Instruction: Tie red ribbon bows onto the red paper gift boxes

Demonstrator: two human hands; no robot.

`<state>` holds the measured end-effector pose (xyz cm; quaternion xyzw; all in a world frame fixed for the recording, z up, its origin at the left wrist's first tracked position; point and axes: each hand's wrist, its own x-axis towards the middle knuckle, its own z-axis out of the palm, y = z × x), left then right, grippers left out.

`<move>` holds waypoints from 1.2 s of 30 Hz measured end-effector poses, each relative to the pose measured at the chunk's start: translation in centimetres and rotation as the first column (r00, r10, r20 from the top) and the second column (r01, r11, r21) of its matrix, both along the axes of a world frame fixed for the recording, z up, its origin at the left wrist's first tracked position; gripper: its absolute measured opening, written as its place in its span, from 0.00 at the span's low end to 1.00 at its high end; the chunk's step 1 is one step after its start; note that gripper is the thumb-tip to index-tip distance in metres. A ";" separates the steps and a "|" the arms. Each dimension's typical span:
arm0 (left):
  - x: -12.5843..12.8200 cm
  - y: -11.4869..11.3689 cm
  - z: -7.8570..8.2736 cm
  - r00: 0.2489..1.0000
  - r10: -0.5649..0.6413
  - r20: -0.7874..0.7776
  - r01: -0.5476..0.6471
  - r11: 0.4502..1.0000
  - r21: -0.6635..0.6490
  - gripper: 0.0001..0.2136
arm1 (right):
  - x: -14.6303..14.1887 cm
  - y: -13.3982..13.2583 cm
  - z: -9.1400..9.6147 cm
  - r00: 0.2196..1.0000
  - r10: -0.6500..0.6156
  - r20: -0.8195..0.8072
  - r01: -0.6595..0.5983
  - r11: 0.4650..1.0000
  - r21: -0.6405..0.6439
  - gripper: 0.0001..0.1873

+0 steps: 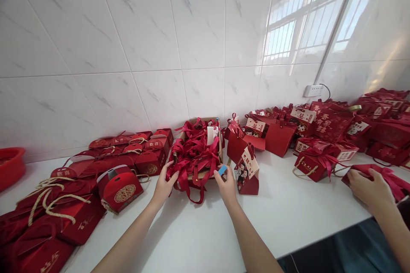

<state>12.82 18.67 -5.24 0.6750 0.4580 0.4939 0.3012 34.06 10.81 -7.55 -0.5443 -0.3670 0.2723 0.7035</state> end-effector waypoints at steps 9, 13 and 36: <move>0.5 4.1 4.7 0.968 0.251 0.004 -0.251 0.967 -0.033 0.17 | -3.1 0.1 -0.2 0.994 -0.085 -0.070 0.083 0.996 -0.020 0.48; 1.4 8.2 8.0 0.984 0.127 -0.129 -0.146 0.978 -0.149 0.16 | -3.6 0.0 -0.4 0.994 -0.064 -0.086 0.064 0.998 -0.002 0.28; 5.1 5.4 6.2 0.979 0.202 -0.007 -0.199 0.961 -0.192 0.17 | -3.1 -0.1 -0.2 1.000 0.006 -0.025 -0.006 1.000 -0.008 0.52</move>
